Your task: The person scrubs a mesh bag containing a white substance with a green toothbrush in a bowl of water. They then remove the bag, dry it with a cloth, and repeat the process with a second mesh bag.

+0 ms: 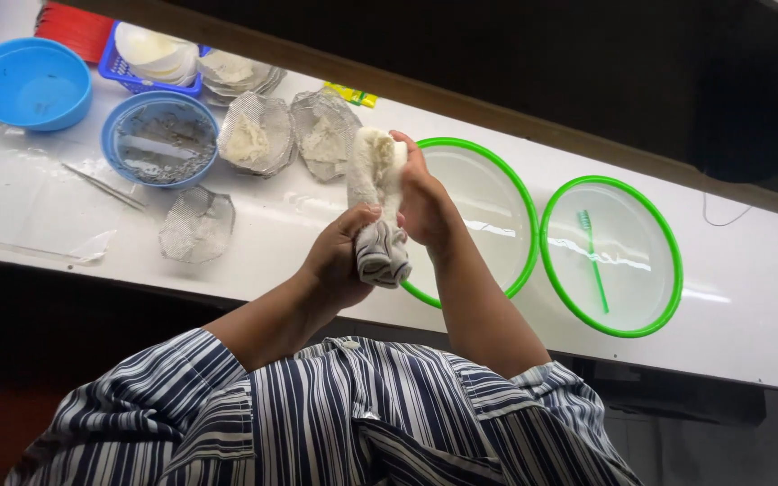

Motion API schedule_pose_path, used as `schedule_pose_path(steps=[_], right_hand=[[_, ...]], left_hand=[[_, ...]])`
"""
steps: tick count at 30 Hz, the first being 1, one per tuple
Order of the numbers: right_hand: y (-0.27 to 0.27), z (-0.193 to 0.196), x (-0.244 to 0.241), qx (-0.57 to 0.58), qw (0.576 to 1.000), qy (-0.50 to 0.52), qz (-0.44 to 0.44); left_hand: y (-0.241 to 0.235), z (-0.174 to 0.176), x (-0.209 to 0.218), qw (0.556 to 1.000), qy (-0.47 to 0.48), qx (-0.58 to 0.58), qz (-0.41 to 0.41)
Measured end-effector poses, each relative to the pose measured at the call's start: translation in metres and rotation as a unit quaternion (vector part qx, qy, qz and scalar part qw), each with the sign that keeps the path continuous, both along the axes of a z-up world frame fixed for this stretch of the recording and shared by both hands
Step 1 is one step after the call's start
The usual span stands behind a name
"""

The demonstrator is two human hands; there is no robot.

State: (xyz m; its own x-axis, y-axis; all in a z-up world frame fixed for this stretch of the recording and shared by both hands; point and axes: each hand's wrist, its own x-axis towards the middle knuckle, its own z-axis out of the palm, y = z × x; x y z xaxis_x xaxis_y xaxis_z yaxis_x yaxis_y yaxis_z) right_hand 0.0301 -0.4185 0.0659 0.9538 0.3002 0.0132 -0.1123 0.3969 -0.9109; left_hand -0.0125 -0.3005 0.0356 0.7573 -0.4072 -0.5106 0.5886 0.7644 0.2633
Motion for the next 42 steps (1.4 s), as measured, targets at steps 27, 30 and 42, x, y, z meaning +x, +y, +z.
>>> schedule_pose_path(steps=[27,30,42], right_hand=[[-0.188,-0.028,0.102,-0.358,0.903,0.182,0.152],[-0.220,-0.094,0.104,0.191,0.949,0.062,0.244],[-0.220,-0.047,0.065,-0.025,0.993,0.049,0.104]], left_hand=[[-0.190,-0.077,0.083,0.960,-0.074,0.138,-0.232],[-0.177,-0.089,0.060,0.898,-0.163,-0.282,-0.296],[-0.167,-0.054,0.046,0.920,-0.228,-0.115,-0.298]])
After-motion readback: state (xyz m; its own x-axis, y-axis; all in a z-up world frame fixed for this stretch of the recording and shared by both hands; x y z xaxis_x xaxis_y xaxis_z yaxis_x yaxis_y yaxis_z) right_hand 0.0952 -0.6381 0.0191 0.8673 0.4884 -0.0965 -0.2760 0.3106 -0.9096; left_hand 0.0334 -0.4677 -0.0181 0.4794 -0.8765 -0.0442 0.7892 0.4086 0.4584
